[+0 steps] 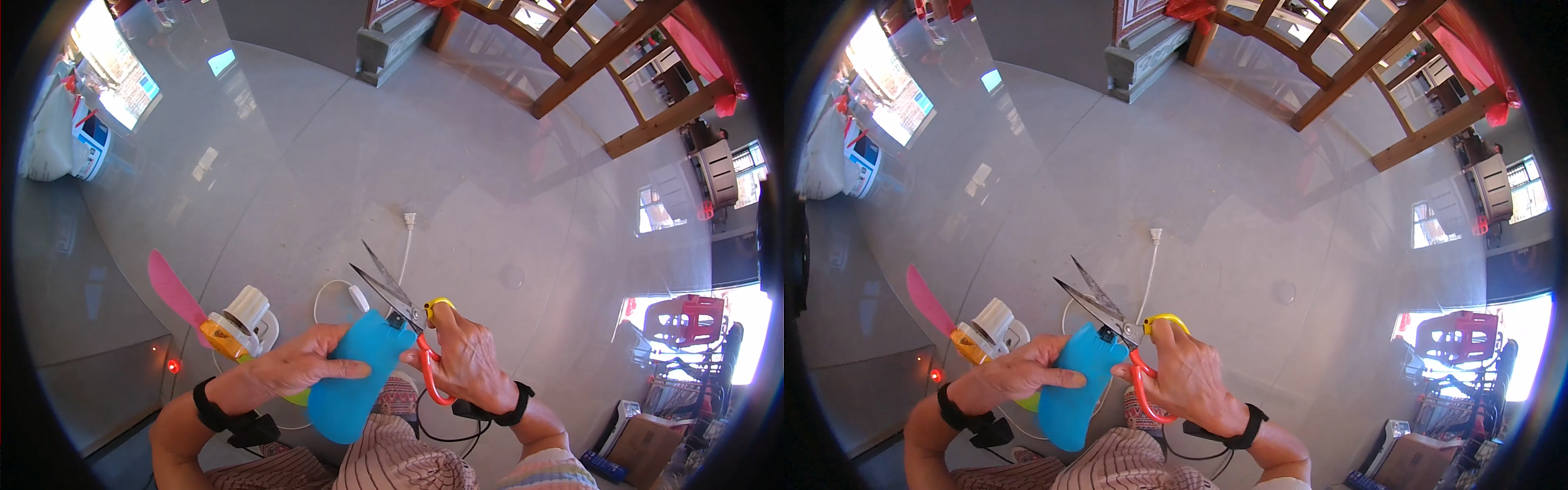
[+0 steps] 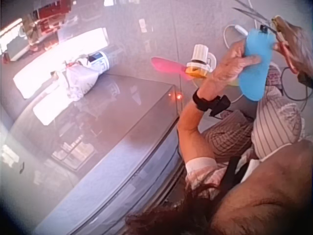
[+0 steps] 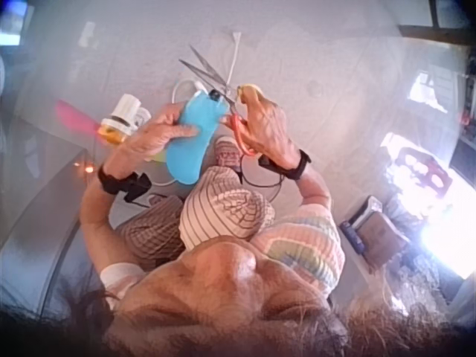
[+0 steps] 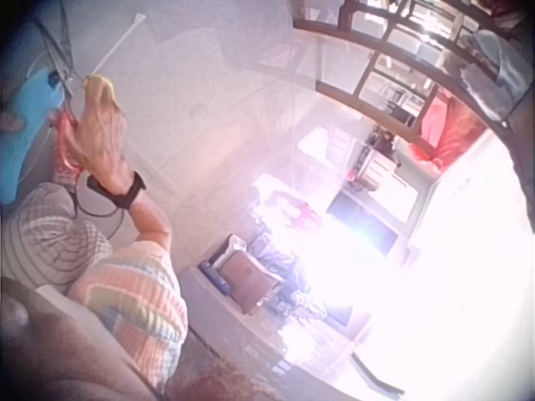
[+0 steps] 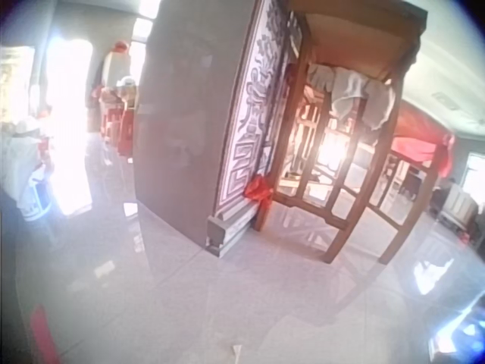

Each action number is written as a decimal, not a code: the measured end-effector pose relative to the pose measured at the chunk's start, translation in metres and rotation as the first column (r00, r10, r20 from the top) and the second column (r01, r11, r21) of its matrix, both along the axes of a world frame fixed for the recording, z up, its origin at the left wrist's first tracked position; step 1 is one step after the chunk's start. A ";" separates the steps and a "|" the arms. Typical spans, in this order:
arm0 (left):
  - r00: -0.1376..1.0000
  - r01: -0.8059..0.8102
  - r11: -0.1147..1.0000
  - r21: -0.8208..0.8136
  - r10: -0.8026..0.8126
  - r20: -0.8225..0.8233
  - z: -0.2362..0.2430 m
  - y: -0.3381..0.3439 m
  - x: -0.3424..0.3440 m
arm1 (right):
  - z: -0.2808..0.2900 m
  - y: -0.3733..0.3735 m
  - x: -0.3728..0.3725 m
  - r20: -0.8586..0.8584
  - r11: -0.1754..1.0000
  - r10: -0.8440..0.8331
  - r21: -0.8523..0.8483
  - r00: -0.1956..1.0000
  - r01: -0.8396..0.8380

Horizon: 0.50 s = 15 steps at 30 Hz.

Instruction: The person uses scissors to trim plastic components of a colorful toy fan and uses pliers to adjust a red electrical cord.

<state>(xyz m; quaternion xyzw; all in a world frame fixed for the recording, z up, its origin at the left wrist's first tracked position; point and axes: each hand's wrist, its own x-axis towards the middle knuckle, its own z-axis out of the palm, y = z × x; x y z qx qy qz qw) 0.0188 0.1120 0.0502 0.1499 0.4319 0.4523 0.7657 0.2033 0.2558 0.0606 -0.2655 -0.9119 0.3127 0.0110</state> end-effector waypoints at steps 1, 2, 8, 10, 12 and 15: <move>1.000 -0.009 1.000 0.004 0.009 0.014 0.003 0.001 0.003 | 0.002 0.000 -0.002 0.084 1.000 -0.004 -0.030 0.996 0.006; 1.000 -0.008 1.000 0.001 0.007 0.014 0.005 0.000 0.002 | 0.002 0.001 -0.003 0.084 0.999 -0.005 -0.032 0.996 0.008; 0.991 -0.075 0.996 0.039 0.079 -0.105 0.009 -0.003 -0.002 | 0.004 0.013 0.010 -0.044 0.999 -0.042 -0.018 0.998 0.041; 0.850 -0.075 0.979 0.190 0.162 -0.502 0.010 -0.002 -0.001 | 0.006 0.013 0.014 -0.034 0.993 -0.105 -0.062 0.994 0.103; 0.713 -0.050 0.973 0.225 0.192 -0.674 0.014 0.001 0.001 | 0.010 0.010 0.016 0.010 0.980 -0.125 -0.153 0.992 0.125; 0.378 0.049 0.938 0.343 0.300 -0.876 0.014 0.007 0.006 | 0.000 0.004 0.018 0.031 0.923 -0.135 -0.360 0.990 0.137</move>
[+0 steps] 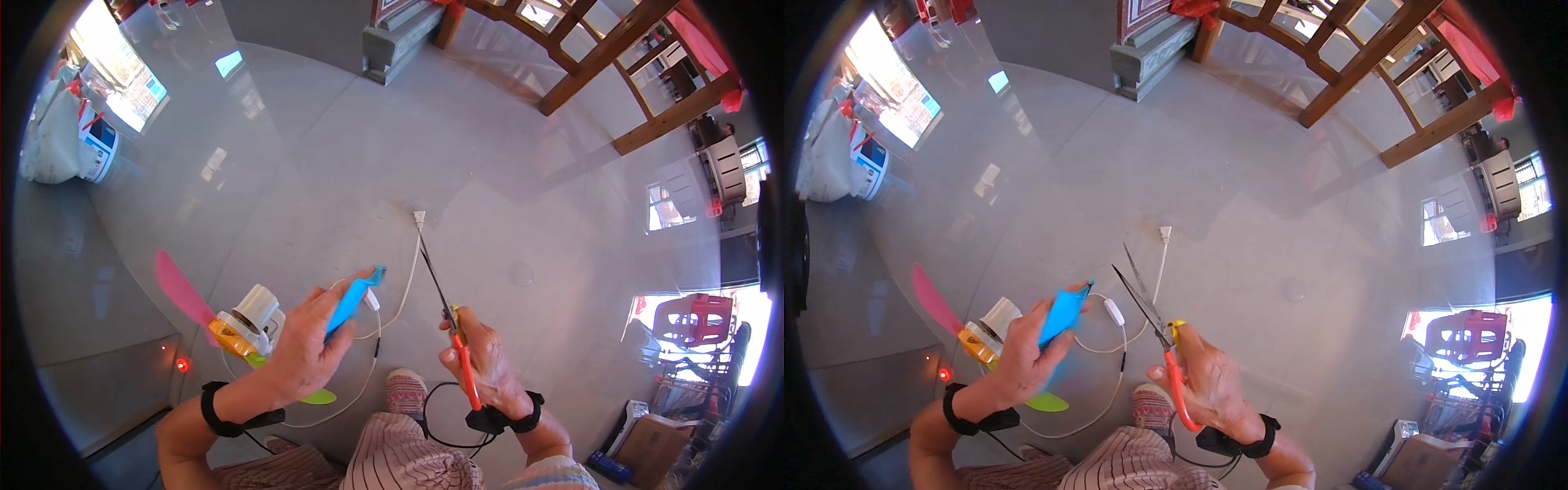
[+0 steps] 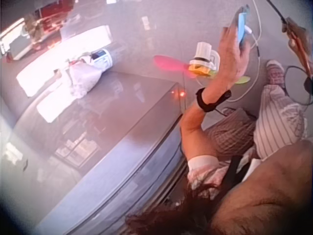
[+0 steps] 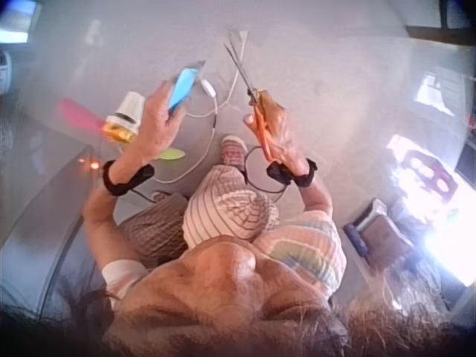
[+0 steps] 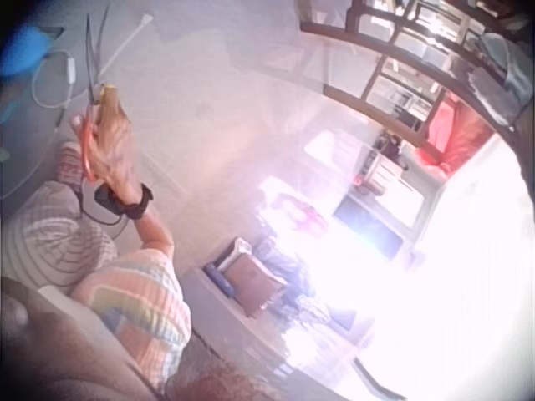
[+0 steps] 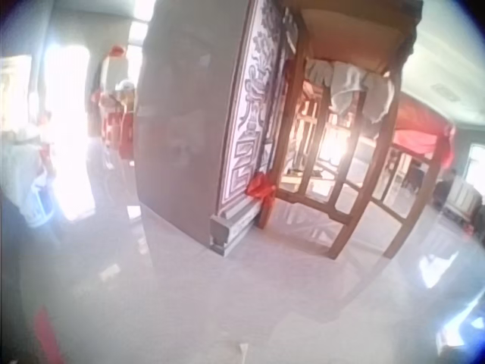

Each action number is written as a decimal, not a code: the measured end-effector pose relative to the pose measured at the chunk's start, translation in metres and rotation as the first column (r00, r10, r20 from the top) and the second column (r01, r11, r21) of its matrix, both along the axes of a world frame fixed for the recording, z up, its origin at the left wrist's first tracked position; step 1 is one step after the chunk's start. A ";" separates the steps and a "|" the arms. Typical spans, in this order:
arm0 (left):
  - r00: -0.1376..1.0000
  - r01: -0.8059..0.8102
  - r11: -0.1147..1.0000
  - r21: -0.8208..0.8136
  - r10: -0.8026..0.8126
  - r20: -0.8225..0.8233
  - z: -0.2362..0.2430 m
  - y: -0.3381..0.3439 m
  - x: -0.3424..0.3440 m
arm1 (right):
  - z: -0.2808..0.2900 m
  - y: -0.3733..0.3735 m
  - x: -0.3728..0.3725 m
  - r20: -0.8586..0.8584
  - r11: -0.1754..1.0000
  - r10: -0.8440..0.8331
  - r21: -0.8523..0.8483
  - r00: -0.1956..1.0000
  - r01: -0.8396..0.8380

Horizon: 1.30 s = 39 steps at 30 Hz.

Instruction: The person uses scissors to trim plastic components of a colorful toy fan and uses pliers to adjust a red electrical cord.

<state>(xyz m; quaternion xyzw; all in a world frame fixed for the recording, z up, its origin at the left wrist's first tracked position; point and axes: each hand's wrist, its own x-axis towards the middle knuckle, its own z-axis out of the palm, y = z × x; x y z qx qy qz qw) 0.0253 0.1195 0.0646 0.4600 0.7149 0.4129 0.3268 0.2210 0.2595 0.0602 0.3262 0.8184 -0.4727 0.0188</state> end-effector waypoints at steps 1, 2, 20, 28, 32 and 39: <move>0.982 0.022 0.995 0.102 -0.002 -0.188 -0.001 0.003 0.002 | -0.005 -0.002 0.000 -0.036 0.994 -0.005 -0.113 0.999 0.000; 0.981 0.026 0.995 0.101 -0.006 -0.195 -0.001 0.006 0.004 | -0.010 -0.003 -0.001 -0.042 0.993 -0.008 -0.114 0.999 0.003; 0.837 0.061 0.992 -0.107 -0.109 -0.536 0.009 -0.003 0.023 | 0.002 -0.014 -0.067 -0.391 0.605 -0.575 -0.794 0.718 0.052; 0.936 -0.183 0.979 0.092 0.145 0.321 -0.003 -0.002 0.021 | -0.006 -0.007 -0.068 -0.445 0.648 -0.535 -0.762 0.719 0.011; 0.909 0.009 0.994 -0.111 0.039 0.414 0.002 -0.003 -0.001 | -0.009 -0.011 -0.068 -0.395 0.752 -0.416 -0.656 0.819 0.065; 0.707 -0.173 0.979 -0.103 0.197 0.680 0.006 -0.001 -0.012 | -0.030 -0.004 -0.026 -0.201 0.997 0.061 -0.027 0.978 -0.067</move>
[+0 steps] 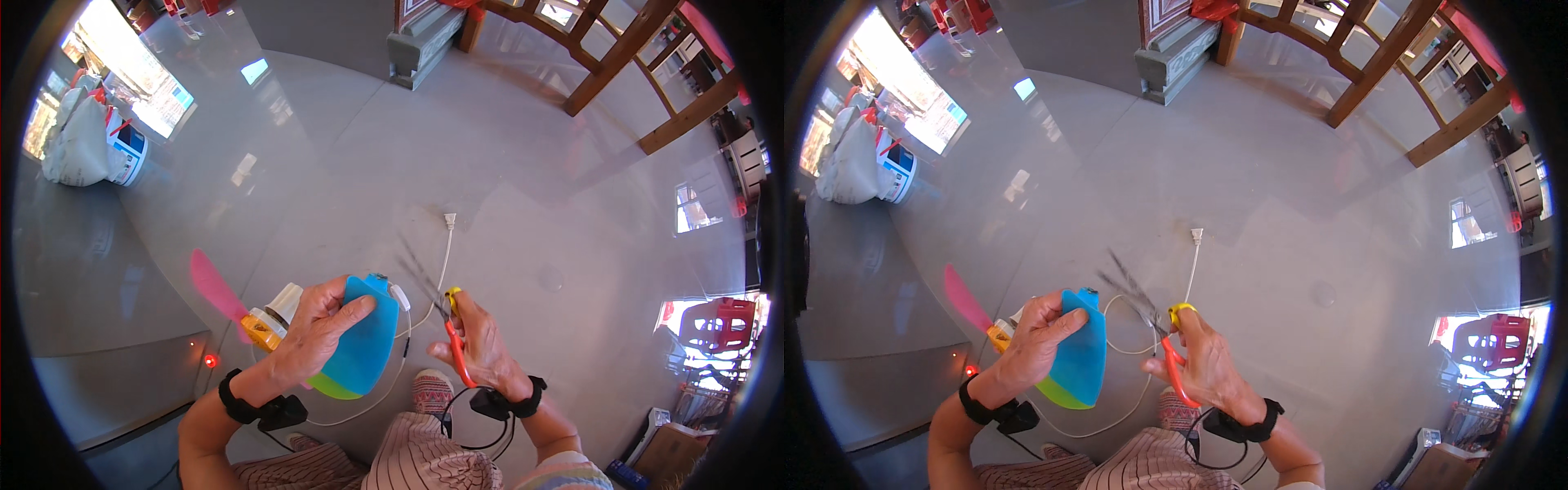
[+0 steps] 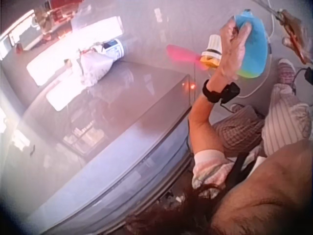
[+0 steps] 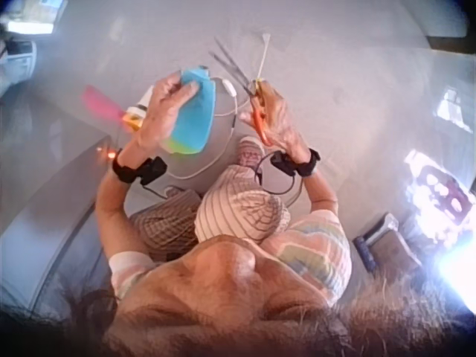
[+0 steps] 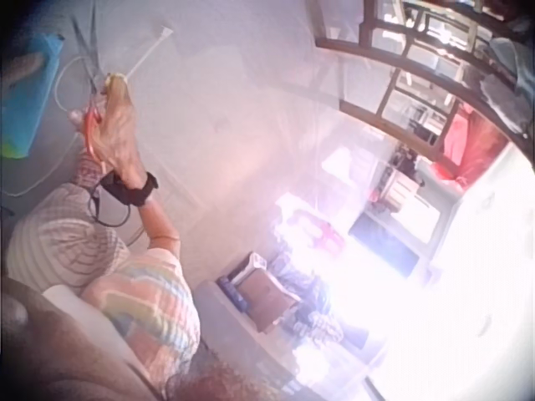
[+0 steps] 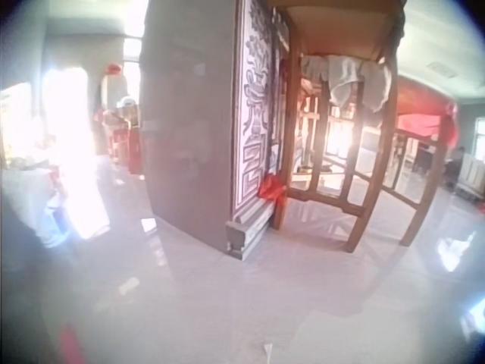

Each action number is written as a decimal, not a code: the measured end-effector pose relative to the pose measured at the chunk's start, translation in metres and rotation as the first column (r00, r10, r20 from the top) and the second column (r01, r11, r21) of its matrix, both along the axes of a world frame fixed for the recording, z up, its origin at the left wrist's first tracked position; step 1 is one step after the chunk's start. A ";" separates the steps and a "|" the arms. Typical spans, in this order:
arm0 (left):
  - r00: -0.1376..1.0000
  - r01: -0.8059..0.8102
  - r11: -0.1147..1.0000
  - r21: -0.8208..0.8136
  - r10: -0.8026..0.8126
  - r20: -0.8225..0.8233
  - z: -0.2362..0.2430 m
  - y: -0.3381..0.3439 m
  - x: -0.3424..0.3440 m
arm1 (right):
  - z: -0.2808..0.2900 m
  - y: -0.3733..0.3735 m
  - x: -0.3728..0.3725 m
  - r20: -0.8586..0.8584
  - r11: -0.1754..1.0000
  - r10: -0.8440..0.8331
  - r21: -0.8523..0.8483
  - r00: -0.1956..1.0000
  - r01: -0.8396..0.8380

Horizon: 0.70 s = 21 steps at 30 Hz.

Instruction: The person uses scissors to trim plastic components of a colorful toy fan and uses pliers to adjust a red electrical cord.

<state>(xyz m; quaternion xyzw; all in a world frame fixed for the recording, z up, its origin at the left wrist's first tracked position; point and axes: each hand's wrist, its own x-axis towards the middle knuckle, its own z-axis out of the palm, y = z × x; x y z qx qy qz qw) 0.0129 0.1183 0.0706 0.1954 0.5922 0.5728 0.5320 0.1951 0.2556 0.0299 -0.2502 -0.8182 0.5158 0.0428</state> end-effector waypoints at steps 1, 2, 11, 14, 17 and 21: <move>0.997 0.000 1.000 0.016 -0.001 0.080 -0.001 -0.001 -0.001 | 0.001 -0.002 0.003 0.027 0.997 0.059 0.039 0.998 -0.060; 0.997 0.001 1.000 0.013 -0.002 0.079 -0.004 -0.002 -0.001 | 0.002 -0.005 0.003 0.026 0.998 0.057 0.036 0.998 -0.058; 0.983 0.028 0.997 0.069 -0.040 0.180 -0.011 -0.001 0.004 | 0.013 -0.010 -0.006 0.022 0.992 0.105 0.074 0.994 -0.106; 0.991 0.074 0.996 0.056 -0.080 0.109 -0.014 -0.003 0.007 | 0.012 -0.011 -0.008 0.026 0.988 0.114 0.097 0.993 -0.116; 0.985 0.060 0.997 0.056 -0.069 0.157 -0.014 -0.002 0.010 | 0.010 -0.014 -0.007 0.003 0.988 0.097 0.119 0.995 -0.097; 0.982 0.035 0.998 0.061 -0.046 0.186 -0.012 0.001 0.015 | 0.013 -0.018 -0.007 -0.012 0.984 0.057 0.167 0.998 -0.054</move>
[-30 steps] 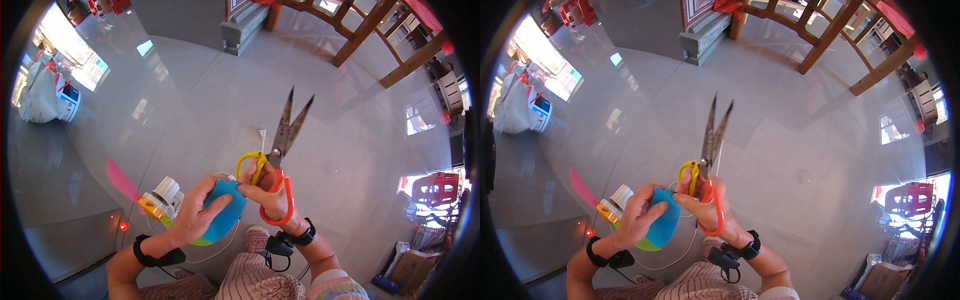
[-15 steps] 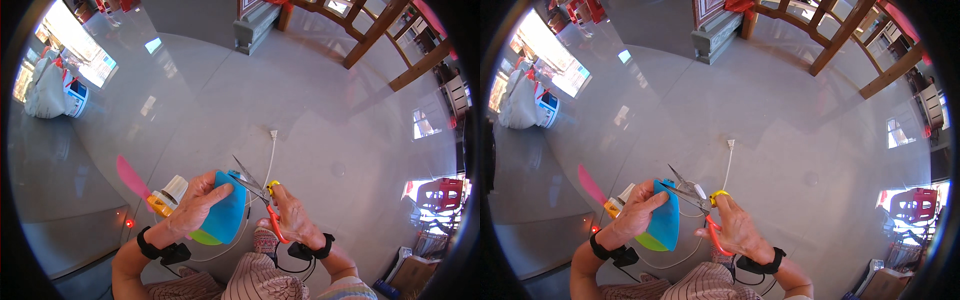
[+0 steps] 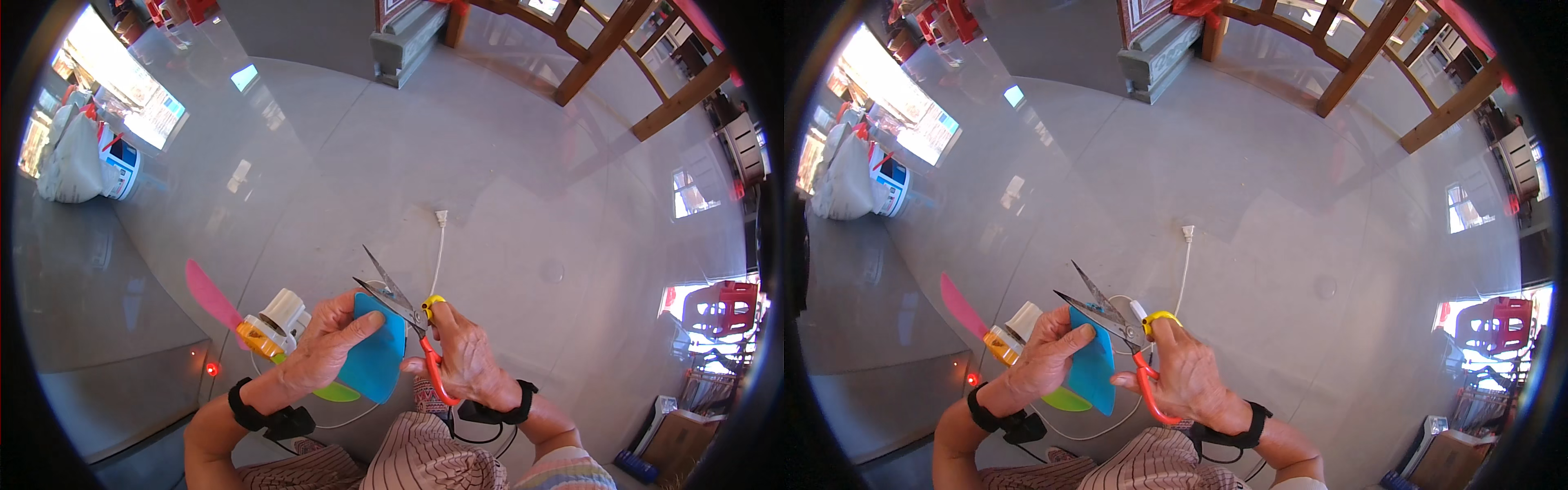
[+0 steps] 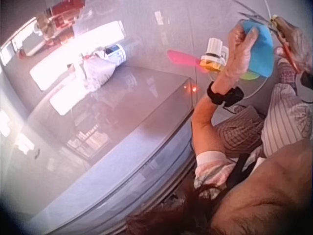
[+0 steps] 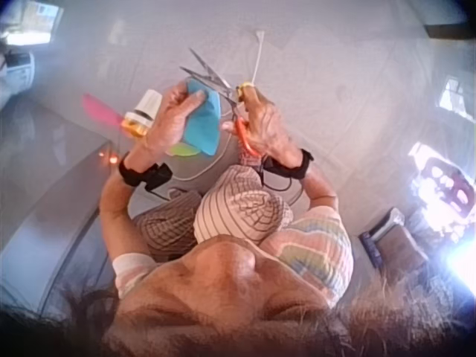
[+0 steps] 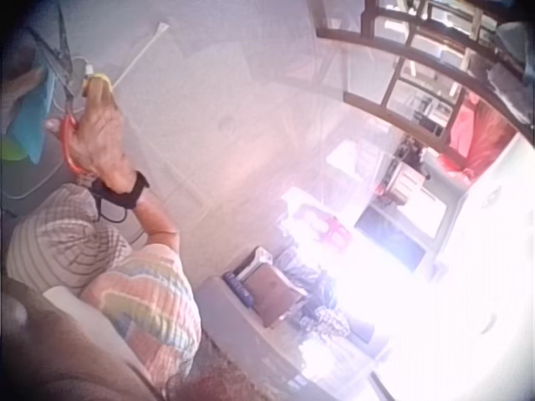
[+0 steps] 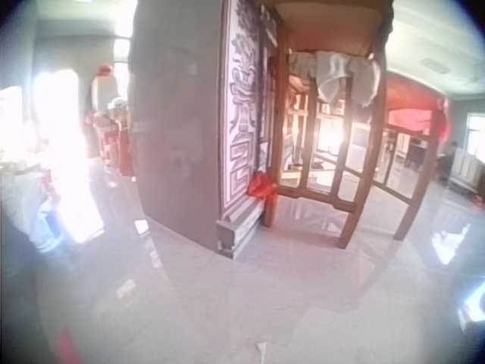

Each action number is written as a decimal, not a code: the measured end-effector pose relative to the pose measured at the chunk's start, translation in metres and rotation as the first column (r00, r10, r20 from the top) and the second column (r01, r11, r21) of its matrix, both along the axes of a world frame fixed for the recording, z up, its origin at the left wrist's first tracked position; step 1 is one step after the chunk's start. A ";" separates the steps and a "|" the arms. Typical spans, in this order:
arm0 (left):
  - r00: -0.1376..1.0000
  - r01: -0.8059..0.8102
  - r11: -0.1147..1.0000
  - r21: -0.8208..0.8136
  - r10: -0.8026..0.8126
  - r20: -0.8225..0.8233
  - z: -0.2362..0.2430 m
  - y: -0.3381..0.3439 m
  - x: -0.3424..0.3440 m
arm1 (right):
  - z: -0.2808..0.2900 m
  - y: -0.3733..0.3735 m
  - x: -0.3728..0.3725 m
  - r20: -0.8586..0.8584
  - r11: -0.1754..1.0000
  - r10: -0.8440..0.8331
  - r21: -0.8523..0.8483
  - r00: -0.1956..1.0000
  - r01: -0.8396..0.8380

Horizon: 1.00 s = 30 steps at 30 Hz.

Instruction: The person uses scissors to trim plastic components of a colorful toy fan and uses pliers to adjust a red electrical cord.

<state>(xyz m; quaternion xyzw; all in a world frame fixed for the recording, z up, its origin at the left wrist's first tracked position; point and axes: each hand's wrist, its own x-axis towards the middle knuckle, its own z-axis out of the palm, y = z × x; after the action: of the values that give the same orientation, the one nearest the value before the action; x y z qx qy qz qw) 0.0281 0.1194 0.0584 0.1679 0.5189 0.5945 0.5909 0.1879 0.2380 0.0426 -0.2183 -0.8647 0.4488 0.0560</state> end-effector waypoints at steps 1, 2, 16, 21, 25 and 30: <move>1.000 -0.010 1.000 -0.005 0.010 -0.006 0.000 0.001 0.001 | 0.000 0.000 0.000 0.008 1.000 -0.007 0.009 1.000 0.007; 1.000 -0.008 1.000 -0.005 0.008 -0.006 -0.001 0.001 0.001 | -0.001 0.000 0.001 0.009 1.000 -0.009 0.008 1.000 0.009; 0.997 -0.058 0.998 -0.022 0.059 0.056 -0.003 0.003 -0.002 | -0.014 -0.001 0.010 0.079 0.994 -0.063 0.096 0.995 0.055; 0.997 -0.047 0.999 -0.011 0.048 0.064 -0.007 0.002 0.000 | -0.012 0.002 0.012 0.016 0.990 -0.059 0.130 0.998 0.057; 0.998 -0.034 0.999 -0.034 0.036 0.055 -0.008 0.000 0.001 | -0.008 0.002 0.013 0.108 0.995 -0.022 0.094 0.994 0.012; 1.000 -0.009 0.999 -0.031 0.009 0.005 -0.012 -0.001 0.005 | -0.008 0.002 0.009 0.053 0.995 -0.034 0.094 0.998 0.028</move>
<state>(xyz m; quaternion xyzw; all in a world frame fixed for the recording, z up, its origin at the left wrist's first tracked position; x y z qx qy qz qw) 0.0327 0.1186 0.0461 0.1547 0.5274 0.5894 0.5920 0.1972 0.2403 0.0349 -0.2411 -0.8825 0.4008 0.0495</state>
